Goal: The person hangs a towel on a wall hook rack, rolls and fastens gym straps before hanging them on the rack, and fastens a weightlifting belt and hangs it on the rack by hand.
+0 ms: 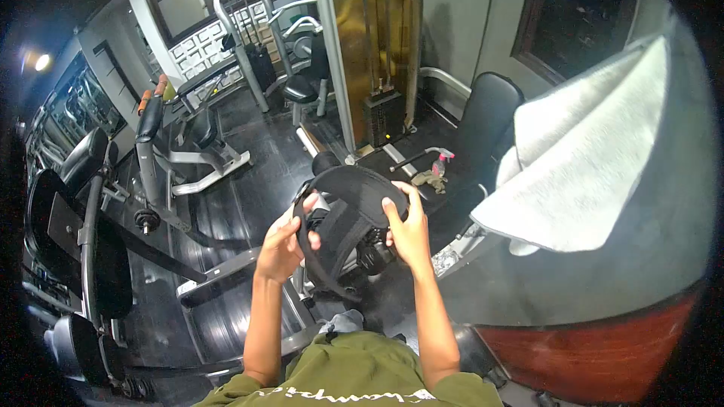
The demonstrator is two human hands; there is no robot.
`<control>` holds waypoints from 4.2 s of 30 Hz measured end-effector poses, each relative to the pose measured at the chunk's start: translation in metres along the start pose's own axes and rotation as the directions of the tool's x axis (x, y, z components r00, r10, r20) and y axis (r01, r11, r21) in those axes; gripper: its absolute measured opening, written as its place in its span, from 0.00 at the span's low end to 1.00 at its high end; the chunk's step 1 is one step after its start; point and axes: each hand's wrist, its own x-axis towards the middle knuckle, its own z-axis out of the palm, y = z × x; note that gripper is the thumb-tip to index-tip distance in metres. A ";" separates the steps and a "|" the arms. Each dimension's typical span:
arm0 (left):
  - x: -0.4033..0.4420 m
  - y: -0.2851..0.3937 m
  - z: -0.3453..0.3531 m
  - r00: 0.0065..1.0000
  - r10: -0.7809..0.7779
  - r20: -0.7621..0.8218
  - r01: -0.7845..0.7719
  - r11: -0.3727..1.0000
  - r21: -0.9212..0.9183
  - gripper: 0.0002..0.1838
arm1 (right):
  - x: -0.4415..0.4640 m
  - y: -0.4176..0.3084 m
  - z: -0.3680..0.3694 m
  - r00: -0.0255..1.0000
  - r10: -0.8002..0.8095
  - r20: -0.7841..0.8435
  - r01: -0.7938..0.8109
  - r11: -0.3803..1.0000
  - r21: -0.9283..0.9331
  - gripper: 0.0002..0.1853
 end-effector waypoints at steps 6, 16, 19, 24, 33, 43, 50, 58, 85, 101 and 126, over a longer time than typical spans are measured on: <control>0.021 -0.063 0.000 0.990 -0.137 -0.040 0.102 0.876 -0.472 0.18 | -0.053 0.037 -0.035 0.994 0.034 -0.102 -0.027 0.997 0.075 0.24; 0.044 -0.135 0.026 0.956 -0.279 0.094 0.256 0.627 -0.736 0.12 | -0.122 0.046 -0.085 0.983 0.032 -0.181 -0.026 0.999 0.039 0.11; 0.047 -0.151 0.034 0.945 -0.293 0.145 0.298 0.590 -0.750 0.12 | -0.135 0.056 -0.095 0.985 0.020 -0.170 -0.013 0.999 0.038 0.18; 0.053 -0.174 0.047 0.956 -0.279 0.090 0.258 0.654 -0.711 0.12 | -0.150 0.062 -0.106 0.986 -0.027 -0.166 0.042 0.995 0.090 0.26; 0.049 -0.184 0.064 0.959 -0.283 -0.003 0.206 0.706 -0.677 0.16 | -0.146 0.056 -0.107 0.967 -0.044 -0.251 0.056 0.998 0.039 0.14; 0.027 -0.156 0.039 0.815 -0.578 0.030 0.263 0.416 0.870 0.16 | -0.141 0.028 -0.151 0.937 -0.178 -0.300 0.140 0.980 -0.143 0.08; 0.006 -0.157 0.097 0.780 -0.160 0.606 -0.502 0.419 0.757 0.15 | -0.141 0.012 -0.153 0.950 -0.314 0.011 0.280 0.832 -0.478 0.13; -0.008 -0.178 0.086 0.769 -0.364 0.525 -0.134 0.711 0.690 0.10 | -0.154 0.022 -0.147 0.978 -0.200 0.057 0.208 0.928 -0.309 0.26; -0.027 -0.183 0.112 0.931 -0.064 0.360 -0.195 0.746 0.636 0.14 | -0.171 0.021 -0.153 0.956 -0.292 -0.010 0.266 0.885 -0.382 0.37; 0.004 -0.145 0.109 0.803 -0.390 0.451 -0.300 0.389 0.871 0.10 | -0.178 0.021 -0.139 0.966 -0.245 0.076 0.257 0.905 -0.339 0.32; -0.025 -0.175 0.102 0.937 -0.053 0.347 -0.278 0.492 0.825 0.11 | -0.178 0.056 -0.121 0.962 0.001 -0.274 0.037 0.991 0.132 0.20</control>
